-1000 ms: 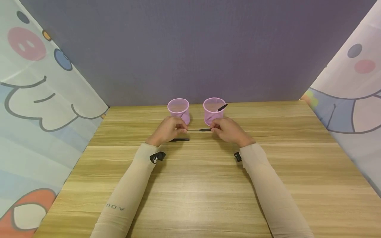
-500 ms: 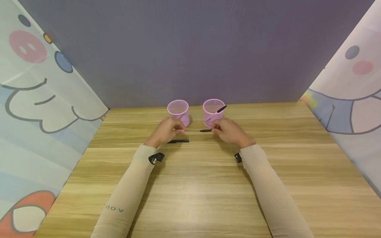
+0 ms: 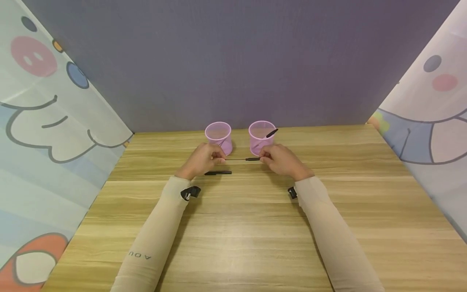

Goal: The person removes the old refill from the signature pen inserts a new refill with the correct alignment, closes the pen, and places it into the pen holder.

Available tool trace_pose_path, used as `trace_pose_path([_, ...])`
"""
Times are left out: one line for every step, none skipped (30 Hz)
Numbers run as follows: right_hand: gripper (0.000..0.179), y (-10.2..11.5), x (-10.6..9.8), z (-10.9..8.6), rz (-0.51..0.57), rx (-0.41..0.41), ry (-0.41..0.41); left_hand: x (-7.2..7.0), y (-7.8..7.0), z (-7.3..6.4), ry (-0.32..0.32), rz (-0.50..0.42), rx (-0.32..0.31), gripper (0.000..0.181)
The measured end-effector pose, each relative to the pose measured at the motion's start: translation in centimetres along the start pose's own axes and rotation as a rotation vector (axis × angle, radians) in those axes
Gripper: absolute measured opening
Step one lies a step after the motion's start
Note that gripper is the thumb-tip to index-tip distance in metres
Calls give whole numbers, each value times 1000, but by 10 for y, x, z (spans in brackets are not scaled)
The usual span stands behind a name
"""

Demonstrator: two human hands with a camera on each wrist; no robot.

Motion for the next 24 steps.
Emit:
trace_pose_path([4,0,0,0,-1,0,0,0,0,0,2,0,-2,5])
trace_pose_path([4,0,0,0,0,0,0,0,0,0,2,-1,-3,5])
trace_pose_path([4,0,0,0,-1,0,0,-1,0,0,3,-1,-6,5])
trace_pose_path([4,0,0,0,-1,1,0,-1,0,-1,3,-2,-8,5])
trace_pose_path([4,0,0,0,-1,1,1,-1,0,-1,4,-3,-9,5])
trace_pose_path([4,0,0,0,-1,2,1,-1,0,-1,4,-5,-12,5])
trace_pose_path([4,0,0,0,-2,3,2,-1,0,-1,4,-5,-14,6])
trace_pose_path([4,-1,0,0,-2,4,2,-1,1,-1,4,-5,-16,5])
trace_pose_path([4,-1,0,0,-2,5,2,-1,1,-1,4,-6,-18,5])
trace_pose_path([4,-1,0,0,-2,5,2,-1,1,-1,5,-6,-19,5])
trace_pose_path([4,-1,0,0,-1,6,2,-1,1,-1,6,-7,-19,5])
trace_pose_path([4,-1,0,0,0,7,2,-1,2,-2,5,-10,-19,5])
trace_pose_path([4,-1,0,0,0,8,1,-1,2,-2,5,-10,-19,5])
trace_pose_path([4,-1,0,0,2,8,0,-1,2,-2,5,-11,-18,5])
trace_pose_path([4,-1,0,0,2,8,-1,-2,2,-2,3,-14,-17,5])
trace_pose_path([4,-1,0,0,2,9,-1,-2,2,-2,3,-14,-16,5])
trace_pose_path([4,-1,0,0,1,9,-2,-2,2,-2,2,-16,-14,5])
trace_pose_path([4,-1,0,0,1,9,-2,-2,2,-2,0,-20,-14,5])
trace_pose_path([4,-1,0,0,0,8,-3,-3,2,-2,0,-20,-15,5])
trace_pose_path([4,-1,0,0,0,8,-3,-3,2,-2,-2,-20,-16,4])
trace_pose_path([4,-2,-1,0,0,8,-3,-3,2,-2,-2,-22,-16,5])
trace_pose_path([4,-2,-1,0,-1,9,-3,-3,2,-2,-2,-22,-16,5])
trace_pose_path([4,-2,-1,0,-2,9,-2,-3,2,-2,-3,-21,-14,5])
trace_pose_path([4,-3,-1,0,-2,11,-1,-3,2,-2,-3,-20,-13,5])
Point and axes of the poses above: each hand's wrist, its own z-axis towards the middle knuckle, its own x-axis out of the palm, y = z × x, the point moved 6 cm from there along z, towards the middle knuckle, and after that the axes turned 1 degree about z, right-handed, at the moved point
